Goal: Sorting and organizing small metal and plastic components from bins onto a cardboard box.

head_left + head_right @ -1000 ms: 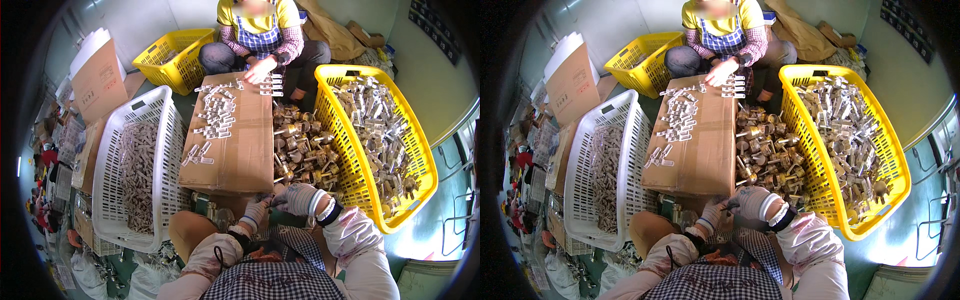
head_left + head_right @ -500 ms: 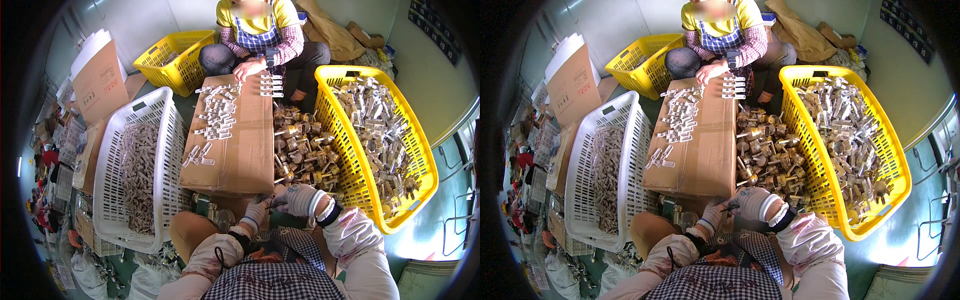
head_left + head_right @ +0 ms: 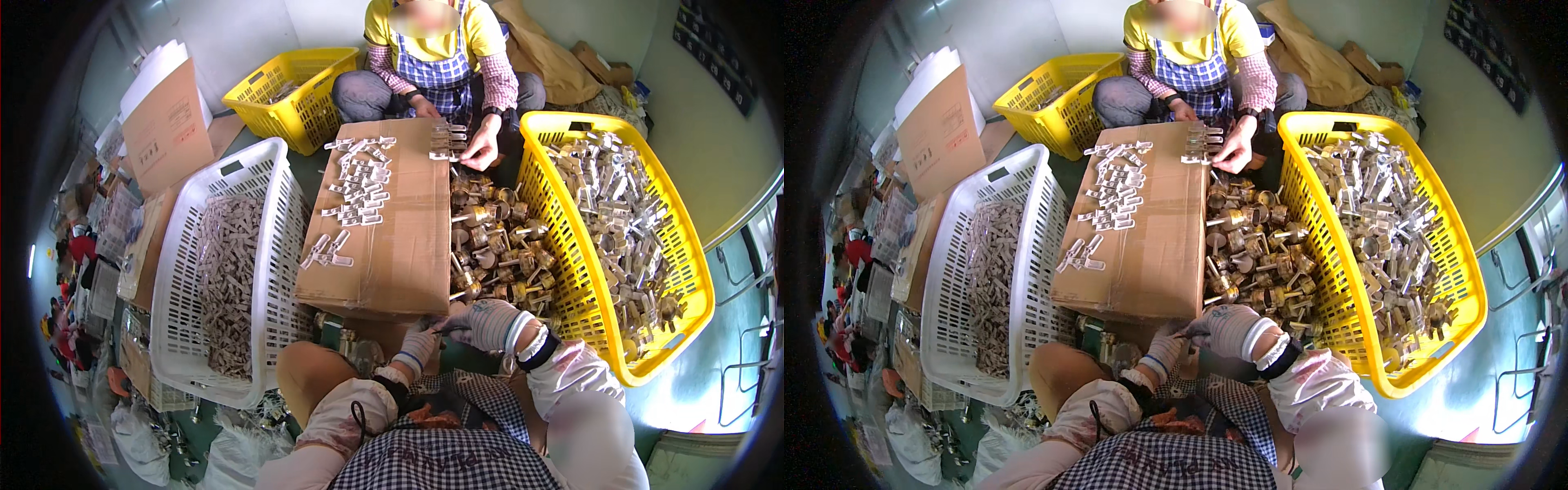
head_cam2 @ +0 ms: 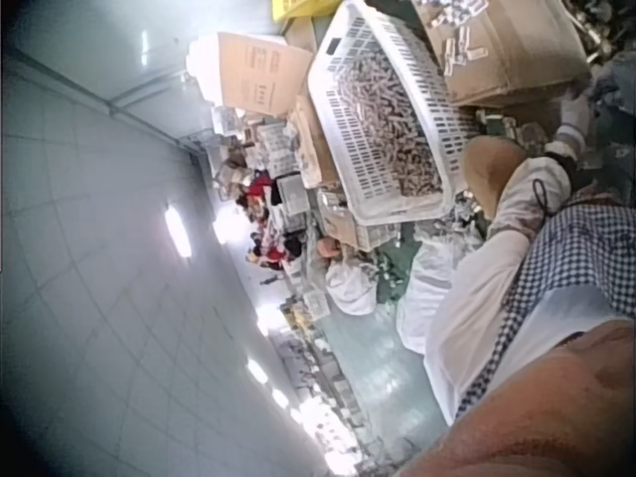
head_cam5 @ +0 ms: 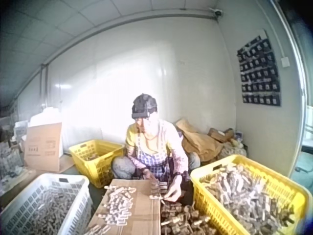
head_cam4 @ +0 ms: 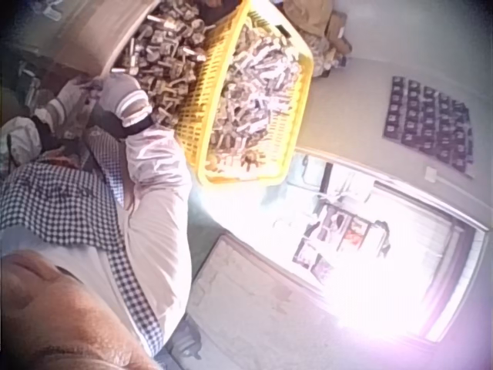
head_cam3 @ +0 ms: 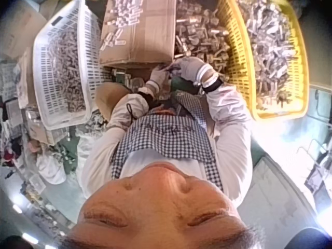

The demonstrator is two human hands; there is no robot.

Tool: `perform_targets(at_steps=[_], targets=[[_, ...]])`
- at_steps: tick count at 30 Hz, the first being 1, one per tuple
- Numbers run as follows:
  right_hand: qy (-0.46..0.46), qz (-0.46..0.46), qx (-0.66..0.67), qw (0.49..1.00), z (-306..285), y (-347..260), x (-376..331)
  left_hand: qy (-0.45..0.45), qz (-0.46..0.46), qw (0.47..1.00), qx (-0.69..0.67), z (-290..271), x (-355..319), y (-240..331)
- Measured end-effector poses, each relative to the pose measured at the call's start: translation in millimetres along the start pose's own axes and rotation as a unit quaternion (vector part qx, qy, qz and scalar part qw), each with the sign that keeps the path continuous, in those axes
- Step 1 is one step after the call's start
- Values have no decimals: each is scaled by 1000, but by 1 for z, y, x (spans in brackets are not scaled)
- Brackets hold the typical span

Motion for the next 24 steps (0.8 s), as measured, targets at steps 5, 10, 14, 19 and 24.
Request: perform_targets(at_steps=[5,10,14,19,24], targets=[[115,-74,58,989,-6,0,3,-15,-20,999,-33,12,-9,24],[111,-79,68,988,-5,-5,10,14,-115,993,-14,11,-21,42],[124,-83,84,985,-1,-8,12,11,-108,994,19,11,-23,51],[162,-60,68,983,-9,-23,10,-6,-64,998,8,10,-21,47],[170,-31,95,980,-11,-9,9,4,-65,997,29,19,-18,37]])
Point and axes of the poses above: each hand's wrist, its own x-axis towards the middle knuckle, its own z-axis out of the palm, y = z × x, the point moved 4 cm from there along x, towards the middle knuckle, and after that the axes turned 8 degrees about x, right-handed, at the moved point
